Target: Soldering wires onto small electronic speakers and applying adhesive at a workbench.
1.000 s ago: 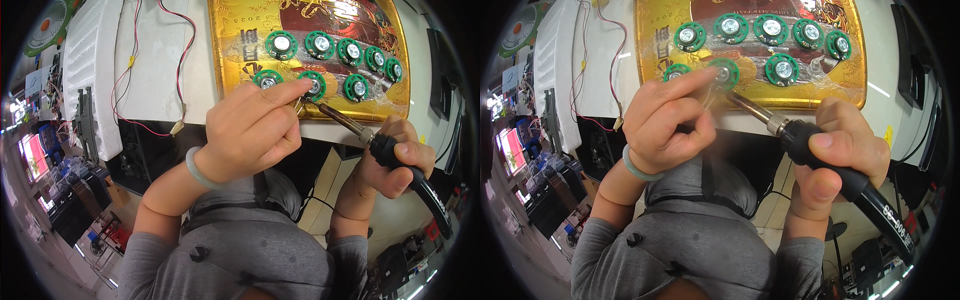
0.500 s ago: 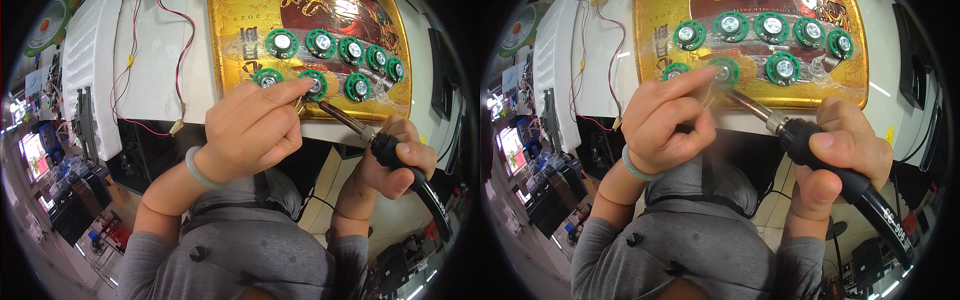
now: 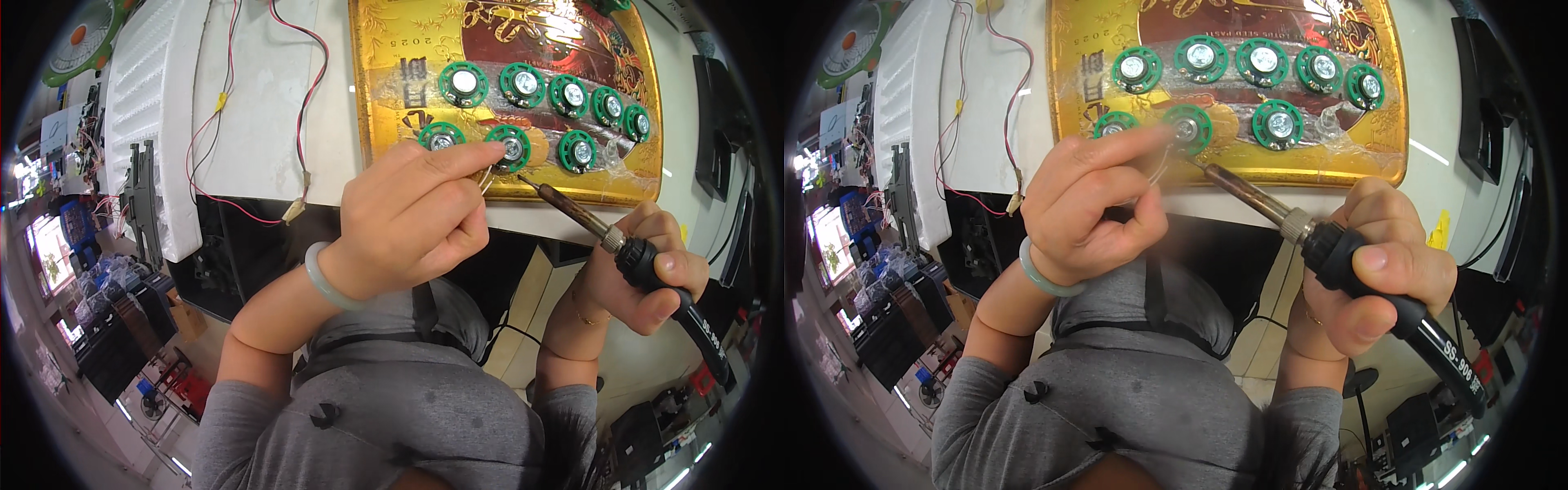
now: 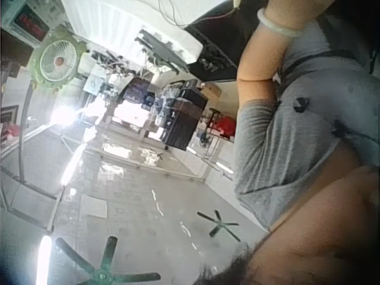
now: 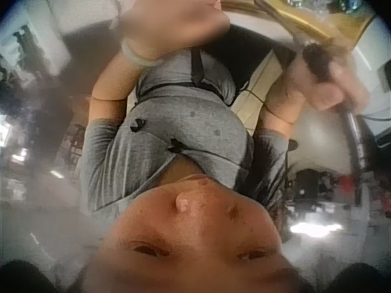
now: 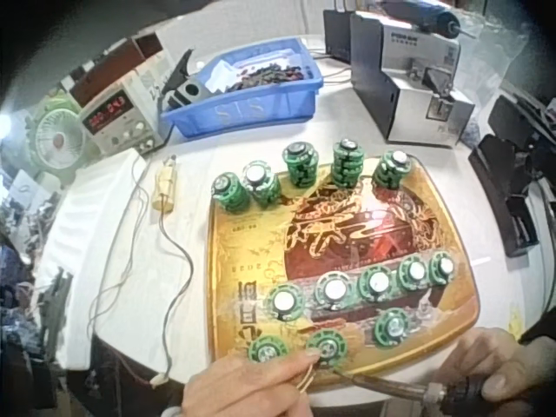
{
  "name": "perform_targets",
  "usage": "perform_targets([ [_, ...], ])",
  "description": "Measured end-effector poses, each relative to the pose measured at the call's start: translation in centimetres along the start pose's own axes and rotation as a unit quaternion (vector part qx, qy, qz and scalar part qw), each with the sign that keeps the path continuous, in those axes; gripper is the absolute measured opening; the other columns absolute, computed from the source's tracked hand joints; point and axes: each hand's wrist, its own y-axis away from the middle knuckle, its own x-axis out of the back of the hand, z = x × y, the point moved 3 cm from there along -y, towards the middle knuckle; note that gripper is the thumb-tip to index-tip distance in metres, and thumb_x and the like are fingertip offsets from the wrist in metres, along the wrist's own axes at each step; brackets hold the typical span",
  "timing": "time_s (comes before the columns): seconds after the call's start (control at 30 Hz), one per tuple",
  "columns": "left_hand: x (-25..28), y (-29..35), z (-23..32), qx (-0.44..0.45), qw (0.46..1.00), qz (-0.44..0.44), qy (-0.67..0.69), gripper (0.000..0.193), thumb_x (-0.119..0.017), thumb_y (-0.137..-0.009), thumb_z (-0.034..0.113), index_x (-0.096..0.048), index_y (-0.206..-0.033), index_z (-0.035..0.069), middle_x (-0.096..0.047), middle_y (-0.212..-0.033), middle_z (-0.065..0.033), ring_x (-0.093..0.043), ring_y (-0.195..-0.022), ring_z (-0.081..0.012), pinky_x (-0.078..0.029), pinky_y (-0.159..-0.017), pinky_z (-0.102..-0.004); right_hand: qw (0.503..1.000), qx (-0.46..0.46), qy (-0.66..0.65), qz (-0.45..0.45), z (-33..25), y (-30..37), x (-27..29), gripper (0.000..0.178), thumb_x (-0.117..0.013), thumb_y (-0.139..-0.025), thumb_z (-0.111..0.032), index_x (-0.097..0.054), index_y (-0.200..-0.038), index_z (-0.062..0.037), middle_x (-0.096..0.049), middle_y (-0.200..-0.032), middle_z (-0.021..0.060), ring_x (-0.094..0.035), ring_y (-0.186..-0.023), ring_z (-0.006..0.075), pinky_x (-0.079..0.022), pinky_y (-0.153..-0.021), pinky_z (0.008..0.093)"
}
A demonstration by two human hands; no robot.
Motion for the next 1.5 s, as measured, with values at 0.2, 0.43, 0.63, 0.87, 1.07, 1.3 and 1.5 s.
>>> perform_targets([
  [0.2,0.4,-0.3,0.2,0.016,0.998,0.035,0.049,0.017,-0.062,-0.056,-0.005,-0.055,-0.069,0.003,-0.061,-0.079,-0.0087,-0.053,-0.060,-0.0187,-0.044,-0.053,-0.0259,0.998,-0.049,0.031,0.001,-0.2,-0.1,-0.7,0.041,-0.055,-0.078,-0.048,-0.043,-0.079,-0.0090,-0.035,-0.047,-0.0017,-0.032,-0.043,0.0107,-0.026,-0.042,0.0238],
  [0.43,1.0,0.0,0.8,0.053,0.998,0.010,0.010,0.020,-0.065,-0.059,-0.005,-0.056,-0.075,0.003,-0.060,-0.078,-0.0082,-0.054,-0.064,-0.0200,-0.043,-0.055,-0.0261,0.998,-0.051,0.037,0.006,-0.2,0.1,-1.0,0.042,-0.057,-0.076,-0.048,-0.044,-0.079,-0.0089,-0.036,-0.048,-0.0008,-0.033,-0.043,0.0110,-0.026,-0.043,0.0239],
  [0.63,1.2,0.5,1.3,0.067,0.997,-0.028,-0.013,0.021,-0.066,-0.061,-0.005,-0.056,-0.077,0.004,-0.060,-0.076,-0.0077,-0.054,-0.065,-0.0215,-0.041,-0.058,-0.0271,0.998,-0.004,0.035,-0.048,0.2,0.0,-1.1,0.034,-0.051,-0.083,-0.039,-0.045,-0.079,-0.0054,-0.030,-0.046,-0.0020,-0.025,-0.043,0.0080,-0.019,-0.041,0.0234],
  [0.87,1.4,0.6,0.9,0.092,0.995,-0.034,-0.019,0.020,-0.067,-0.063,-0.004,-0.057,-0.077,0.005,-0.060,-0.073,-0.0066,-0.054,-0.063,-0.0203,-0.041,-0.056,-0.0262,0.998,-0.005,0.042,-0.054,0.3,0.1,-1.1,0.035,-0.051,-0.083,-0.039,-0.046,-0.080,-0.0048,-0.031,-0.047,-0.0020,-0.026,-0.044,0.0083,-0.019,-0.042,0.0234],
  [1.07,1.3,0.6,0.6,0.094,0.995,-0.020,0.006,0.020,-0.068,-0.063,-0.004,-0.056,-0.076,0.005,-0.060,-0.072,-0.0067,-0.053,-0.061,-0.0201,-0.041,-0.055,-0.0258,0.997,-0.049,0.033,-0.040,0.1,0.3,-1.1,0.043,-0.058,-0.075,-0.049,-0.047,-0.081,-0.0080,-0.035,-0.050,-0.0008,-0.031,-0.045,0.0104,-0.024,-0.043,0.0244],
  [1.3,1.5,0.7,0.4,0.105,0.994,-0.021,0.015,0.021,-0.068,-0.063,-0.005,-0.056,-0.077,0.006,-0.060,-0.073,-0.0066,-0.053,-0.060,-0.0185,-0.041,-0.053,-0.0246,0.997,-0.048,0.045,-0.038,0.1,0.5,-1.2,0.043,-0.057,-0.076,-0.050,-0.045,-0.082,-0.0085,-0.036,-0.050,-0.0005,-0.033,-0.044,0.0109,-0.025,-0.042,0.0244],
  [1.5,1.4,0.6,0.4,0.102,0.994,-0.021,0.026,0.022,-0.068,-0.063,-0.006,-0.056,-0.078,0.006,-0.060,-0.073,-0.0068,-0.052,-0.060,-0.0181,-0.041,-0.052,-0.0244,0.997,0.011,0.060,-0.048,0.1,0.3,-1.3,0.036,-0.050,-0.083,-0.040,-0.044,-0.082,-0.0050,-0.031,-0.047,-0.0013,-0.026,-0.043,0.0087,-0.020,-0.041,0.0237],
])
